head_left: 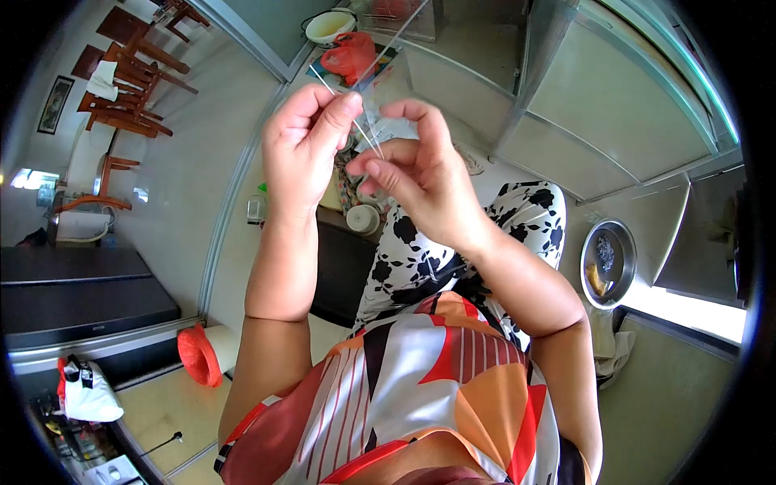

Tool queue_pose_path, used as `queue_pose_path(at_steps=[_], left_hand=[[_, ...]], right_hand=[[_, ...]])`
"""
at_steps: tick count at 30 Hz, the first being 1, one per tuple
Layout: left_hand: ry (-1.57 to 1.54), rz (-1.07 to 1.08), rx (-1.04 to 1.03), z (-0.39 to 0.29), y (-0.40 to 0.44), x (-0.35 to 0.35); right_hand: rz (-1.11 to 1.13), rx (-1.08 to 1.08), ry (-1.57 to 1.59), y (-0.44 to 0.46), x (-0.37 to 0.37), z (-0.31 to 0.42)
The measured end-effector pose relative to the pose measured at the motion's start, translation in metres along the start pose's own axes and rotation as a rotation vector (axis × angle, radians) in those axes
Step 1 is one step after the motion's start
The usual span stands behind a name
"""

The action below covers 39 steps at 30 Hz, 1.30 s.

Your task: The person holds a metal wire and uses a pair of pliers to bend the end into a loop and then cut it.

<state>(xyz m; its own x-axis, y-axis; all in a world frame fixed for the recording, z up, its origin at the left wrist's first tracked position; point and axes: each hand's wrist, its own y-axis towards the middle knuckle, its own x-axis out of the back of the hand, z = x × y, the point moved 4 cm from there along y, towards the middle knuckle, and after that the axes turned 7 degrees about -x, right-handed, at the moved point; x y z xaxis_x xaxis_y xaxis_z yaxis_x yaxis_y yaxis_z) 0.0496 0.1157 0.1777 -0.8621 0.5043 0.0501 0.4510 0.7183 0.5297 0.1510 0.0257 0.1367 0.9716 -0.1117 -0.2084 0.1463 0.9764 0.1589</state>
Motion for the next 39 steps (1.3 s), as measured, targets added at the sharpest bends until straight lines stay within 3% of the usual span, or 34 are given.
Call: queue_pose_path(at_steps=[7,10,14,20,23,24,26,29,32,37,39], left_hand=[[0.063,-0.087,-0.011,0.008,0.0,0.013],[-0.128,-0.138,0.076,0.019,0.002,0.026],[-0.184,-0.145,0.12,0.031,0.01,0.039],[-0.297,-0.16,0.187,0.049,0.014,0.049],[-0.371,-0.205,0.365,0.072,0.006,0.04],[-0.401,-0.221,0.367,0.077,0.004,0.04],[-0.42,-0.268,0.372,0.083,0.001,0.041],[-0.377,-0.222,0.367,0.082,-0.002,0.04],[-0.391,-0.045,0.481,0.076,0.0,0.035],[-0.324,0.246,0.45,0.053,0.014,0.03],[-0.358,0.409,0.382,0.043,0.018,0.019]], right_hand=[[0.245,-0.255,0.199,-0.002,-0.003,-0.016],[0.369,-0.445,0.233,-0.016,-0.001,-0.043],[0.508,-0.595,0.073,-0.041,0.013,-0.058],[0.453,-0.555,0.062,-0.053,0.03,-0.048],[0.433,-0.603,-0.144,-0.061,0.023,-0.042],[0.392,-0.626,-0.35,-0.06,0.021,-0.031],[0.323,-0.388,-0.611,-0.059,0.025,-0.027],[0.246,-0.369,-0.63,-0.061,0.03,-0.017],[0.146,-0.28,-0.752,-0.063,0.037,-0.008],[-0.067,-0.023,-1.044,-0.058,0.039,0.039],[-0.01,-0.036,-1.096,-0.055,0.039,0.039]])
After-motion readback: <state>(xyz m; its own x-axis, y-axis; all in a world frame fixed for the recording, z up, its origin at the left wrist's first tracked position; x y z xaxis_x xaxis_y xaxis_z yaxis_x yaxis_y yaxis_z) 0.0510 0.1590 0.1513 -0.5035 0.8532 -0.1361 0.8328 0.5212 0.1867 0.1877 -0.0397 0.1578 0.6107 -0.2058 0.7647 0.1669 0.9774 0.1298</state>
